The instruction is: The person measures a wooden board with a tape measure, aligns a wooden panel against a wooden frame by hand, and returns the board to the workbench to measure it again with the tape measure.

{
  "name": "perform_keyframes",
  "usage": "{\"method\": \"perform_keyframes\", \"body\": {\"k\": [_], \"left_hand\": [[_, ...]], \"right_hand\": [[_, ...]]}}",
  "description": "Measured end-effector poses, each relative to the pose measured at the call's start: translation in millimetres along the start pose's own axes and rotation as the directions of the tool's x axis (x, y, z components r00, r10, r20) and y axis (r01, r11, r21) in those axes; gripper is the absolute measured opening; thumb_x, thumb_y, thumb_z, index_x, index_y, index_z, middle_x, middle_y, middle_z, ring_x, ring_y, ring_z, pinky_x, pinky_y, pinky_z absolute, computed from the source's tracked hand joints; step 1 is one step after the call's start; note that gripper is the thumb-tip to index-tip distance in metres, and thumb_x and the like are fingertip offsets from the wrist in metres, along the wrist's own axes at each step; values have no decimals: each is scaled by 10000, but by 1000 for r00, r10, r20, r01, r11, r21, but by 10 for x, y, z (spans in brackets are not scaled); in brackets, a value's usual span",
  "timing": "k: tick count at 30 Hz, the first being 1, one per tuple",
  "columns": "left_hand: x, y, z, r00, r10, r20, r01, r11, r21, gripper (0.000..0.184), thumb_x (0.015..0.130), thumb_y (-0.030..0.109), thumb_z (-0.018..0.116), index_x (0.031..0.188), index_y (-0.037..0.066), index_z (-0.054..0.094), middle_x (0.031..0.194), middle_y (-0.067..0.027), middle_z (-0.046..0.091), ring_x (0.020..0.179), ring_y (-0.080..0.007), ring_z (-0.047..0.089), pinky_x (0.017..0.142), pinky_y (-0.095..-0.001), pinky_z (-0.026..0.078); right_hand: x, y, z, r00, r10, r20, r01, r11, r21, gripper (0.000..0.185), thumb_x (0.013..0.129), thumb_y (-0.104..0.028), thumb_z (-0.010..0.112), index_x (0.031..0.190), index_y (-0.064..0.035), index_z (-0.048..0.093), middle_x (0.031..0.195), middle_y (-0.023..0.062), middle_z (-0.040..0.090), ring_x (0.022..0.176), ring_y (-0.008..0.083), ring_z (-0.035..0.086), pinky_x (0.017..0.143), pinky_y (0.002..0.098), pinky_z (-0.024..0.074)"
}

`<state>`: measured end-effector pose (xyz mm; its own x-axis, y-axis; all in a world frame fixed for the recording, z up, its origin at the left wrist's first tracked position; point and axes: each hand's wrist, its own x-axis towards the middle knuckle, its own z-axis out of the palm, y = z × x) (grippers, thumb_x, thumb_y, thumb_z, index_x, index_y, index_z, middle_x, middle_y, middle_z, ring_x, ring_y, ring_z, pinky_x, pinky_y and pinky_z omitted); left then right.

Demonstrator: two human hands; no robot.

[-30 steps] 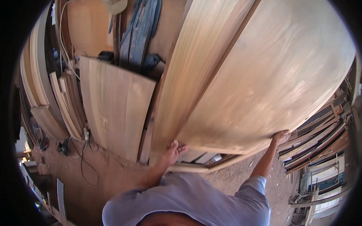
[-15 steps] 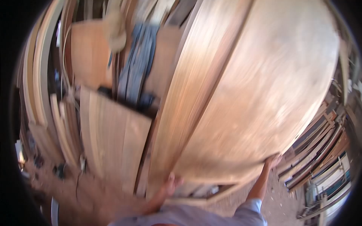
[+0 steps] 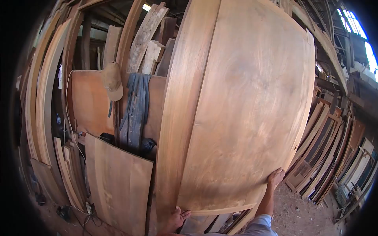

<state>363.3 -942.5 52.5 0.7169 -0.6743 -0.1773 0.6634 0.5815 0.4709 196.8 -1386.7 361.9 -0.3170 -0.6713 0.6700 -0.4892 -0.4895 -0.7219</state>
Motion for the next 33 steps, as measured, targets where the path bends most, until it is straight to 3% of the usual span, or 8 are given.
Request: {"method": "perform_keyframes", "body": {"k": [5, 10, 13, 33], "left_hand": [[-163, 65, 224, 996, -11, -84, 11, 1000, -3, 360, 965, 387, 421, 1098, 58, 484, 1046, -195, 620, 1015, -364, 606, 915, -530, 477], [-245, 195, 365, 998, -22, -66, 22, 1000, 5, 356, 941, 419, 458, 1027, 74, 478, 1051, -190, 600, 1009, -349, 611, 920, -494, 487], [-215, 166, 317, 1000, -14, -12, 14, 1000, 1, 377, 937, 430, 461, 1050, 71, 470, 1040, -187, 604, 1003, -335, 616, 914, -486, 494], [-215, 154, 288, 1000, -8, 15, 8, 1000, -3, 376, 917, 420, 506, 1071, 80, 459, 1042, -194, 601, 1020, -346, 607, 912, -486, 495]], "right_hand": [[-28, -5, -17, 1000, -17, -17, 18, 1000, 16, 433, 947, -305, 363, 984, 80, 557, 919, 303, 581, 876, 451, 549, 769, 498, 419], [-70, -123, -97, 1000, 4, 9, -5, 998, 59, 427, 947, -296, 371, 969, 86, 561, 893, 310, 577, 857, 454, 548, 758, 490, 422], [-62, -128, -75, 999, -1, -35, 3, 999, 54, 425, 947, -291, 372, 962, 88, 563, 882, 314, 580, 841, 460, 554, 741, 490, 428], [-29, -68, -84, 999, -4, 45, 6, 999, -32, 447, 950, -288, 351, 975, 106, 560, 915, 344, 587, 875, 491, 557, 753, 520, 429]]}}
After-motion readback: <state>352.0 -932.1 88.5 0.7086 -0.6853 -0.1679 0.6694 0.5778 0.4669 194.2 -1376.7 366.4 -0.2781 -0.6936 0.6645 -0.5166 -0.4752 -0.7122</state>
